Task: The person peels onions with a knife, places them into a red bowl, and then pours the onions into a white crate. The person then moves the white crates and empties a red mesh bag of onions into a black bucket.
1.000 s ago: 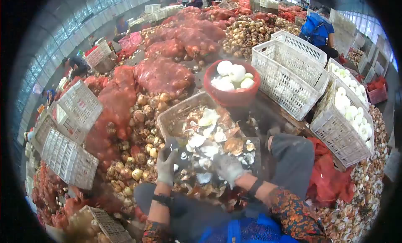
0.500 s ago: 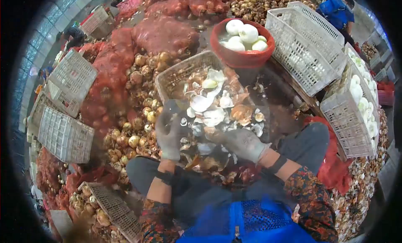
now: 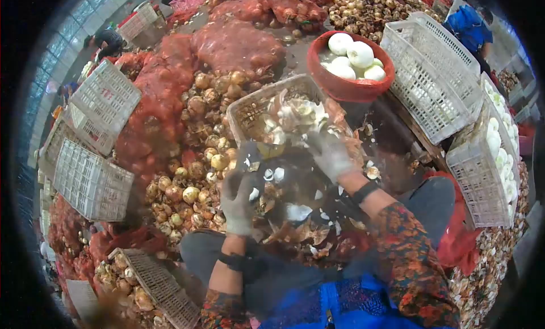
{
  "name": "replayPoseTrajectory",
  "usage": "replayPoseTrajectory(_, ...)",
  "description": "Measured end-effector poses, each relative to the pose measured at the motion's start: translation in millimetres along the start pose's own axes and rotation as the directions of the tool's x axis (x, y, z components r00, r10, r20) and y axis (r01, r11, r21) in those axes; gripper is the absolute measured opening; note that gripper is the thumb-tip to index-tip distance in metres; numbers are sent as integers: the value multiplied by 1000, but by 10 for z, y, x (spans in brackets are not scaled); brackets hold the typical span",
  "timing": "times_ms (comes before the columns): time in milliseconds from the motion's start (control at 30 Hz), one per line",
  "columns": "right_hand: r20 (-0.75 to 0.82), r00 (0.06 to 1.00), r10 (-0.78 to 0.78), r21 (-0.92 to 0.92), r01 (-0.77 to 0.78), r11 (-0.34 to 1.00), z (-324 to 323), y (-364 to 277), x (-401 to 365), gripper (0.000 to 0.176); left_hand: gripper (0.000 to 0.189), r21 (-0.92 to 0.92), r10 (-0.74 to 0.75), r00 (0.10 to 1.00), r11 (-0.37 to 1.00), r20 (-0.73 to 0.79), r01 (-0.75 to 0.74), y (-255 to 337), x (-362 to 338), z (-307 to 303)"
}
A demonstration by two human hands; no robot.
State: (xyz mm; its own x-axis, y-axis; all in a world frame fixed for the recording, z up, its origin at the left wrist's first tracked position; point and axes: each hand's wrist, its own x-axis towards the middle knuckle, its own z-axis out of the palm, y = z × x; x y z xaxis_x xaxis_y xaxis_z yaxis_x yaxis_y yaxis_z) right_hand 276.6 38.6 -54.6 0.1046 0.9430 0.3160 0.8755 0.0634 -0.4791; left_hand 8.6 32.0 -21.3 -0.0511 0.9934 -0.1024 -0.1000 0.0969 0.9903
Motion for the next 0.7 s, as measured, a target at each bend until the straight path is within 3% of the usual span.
replayPoseTrajectory(100, 180, 966, -186, 63, 177, 982, -501, 51, -410, 31, 38, 37, 3, 1000, 999, 27, -4, 73, -97, 137)
replayPoseTrajectory(167, 375, 904, -207, 116, 176, 978, -783, 244, -737, 33, 43, 31, -60, 994, 998, 93, 57, 56, -120, 140)
replayPoseTrajectory(233, 608, 787, -102, 17, 116, 993, -1039, 373, -910, 34, 43, -36, -98, 989, 994, 111, 103, 153, -180, 175)
replayPoseTrajectory(267, 625, 777, -69, 60, 41, 997, -1022, 542, -1007, 35, 43, -48, -83, 989, 995, 125, 90, 143, -184, 167)
replayPoseTrajectory(367, 513, 858, -7, -57, 43, 997, -870, 817, -1046, 32, 41, 59, -41, 984, 998, 174, 31, 221, -171, 218)
replayPoseTrajectory(400, 415, 909, -44, -93, 91, 992, -906, 646, -904, 29, 41, 120, -28, 982, 993, 188, 6, 246, -157, 241)
replayPoseTrajectory(433, 481, 876, -41, -60, 80, 995, -856, 617, -699, 28, 40, 83, -48, 980, 996, 193, 32, 226, -156, 279)
replayPoseTrajectory(500, 463, 886, 24, -151, 52, 987, -552, 716, -383, 26, 37, 12, -87, 976, 996, 202, 86, 158, -168, 377)
replayPoseTrajectory(567, 366, 925, -101, -56, 130, 990, -377, 697, -41, 28, 36, 145, -80, 966, 988, 245, 45, 24, -134, 382)
replayPoseTrajectory(633, 74, 962, -262, -124, 269, 955, -29, 798, 184, 30, 37, 130, -135, 962, 986, 235, 107, 86, -126, 477)
replayPoseTrajectory(667, 291, 950, -115, -12, 124, 992, -146, 604, 391, 32, 37, 185, -114, 968, 980, 223, 73, 58, -100, 501)
replayPoseTrajectory(700, 243, 962, -124, -39, 137, 990, -53, 577, 463, 32, 37, 239, -93, 973, 970, 211, 40, 29, -73, 524)
